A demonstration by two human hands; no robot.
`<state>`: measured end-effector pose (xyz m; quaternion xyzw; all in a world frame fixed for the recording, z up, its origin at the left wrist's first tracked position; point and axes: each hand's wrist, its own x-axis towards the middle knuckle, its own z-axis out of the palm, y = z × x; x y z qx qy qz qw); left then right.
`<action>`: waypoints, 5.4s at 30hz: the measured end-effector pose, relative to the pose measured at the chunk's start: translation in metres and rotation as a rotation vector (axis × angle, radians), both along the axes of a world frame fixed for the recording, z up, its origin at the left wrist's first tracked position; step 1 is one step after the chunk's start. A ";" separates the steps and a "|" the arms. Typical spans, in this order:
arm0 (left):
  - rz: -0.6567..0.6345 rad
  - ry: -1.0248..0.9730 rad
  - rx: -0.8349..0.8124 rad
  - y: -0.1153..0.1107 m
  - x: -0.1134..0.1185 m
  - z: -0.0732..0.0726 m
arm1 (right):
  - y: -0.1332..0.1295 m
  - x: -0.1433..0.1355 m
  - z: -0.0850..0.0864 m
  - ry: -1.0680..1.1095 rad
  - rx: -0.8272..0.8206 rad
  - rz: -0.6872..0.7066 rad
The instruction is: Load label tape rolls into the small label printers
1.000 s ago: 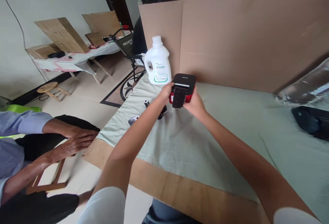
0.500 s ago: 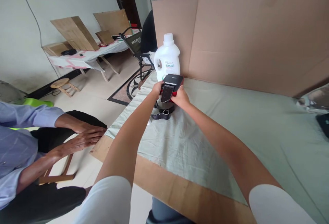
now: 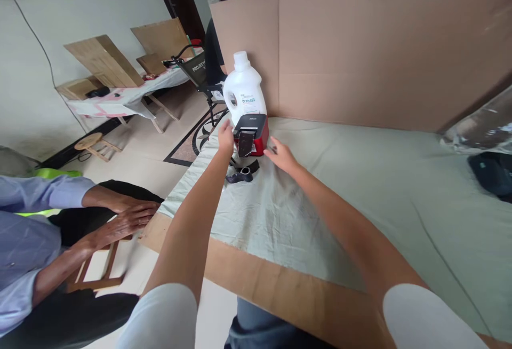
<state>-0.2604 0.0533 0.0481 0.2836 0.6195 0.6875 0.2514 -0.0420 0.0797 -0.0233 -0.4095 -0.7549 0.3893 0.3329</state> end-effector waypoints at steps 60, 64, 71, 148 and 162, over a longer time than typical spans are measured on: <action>-1.515 1.381 0.145 -0.183 0.258 -0.069 | -0.110 0.182 0.041 -0.531 -0.106 -0.730; -1.477 1.121 0.168 -0.175 0.241 -0.050 | -0.106 0.230 0.055 -0.528 0.010 -0.632; -0.857 0.291 -0.323 -0.054 0.239 -0.030 | -0.048 0.270 0.027 -0.165 -0.026 -0.391; -1.021 0.304 -0.545 -0.014 0.239 -0.009 | -0.048 0.274 -0.025 0.080 -0.078 -0.211; -0.977 0.255 -0.540 -0.017 0.251 -0.011 | -0.052 0.272 -0.021 0.056 -0.070 -0.212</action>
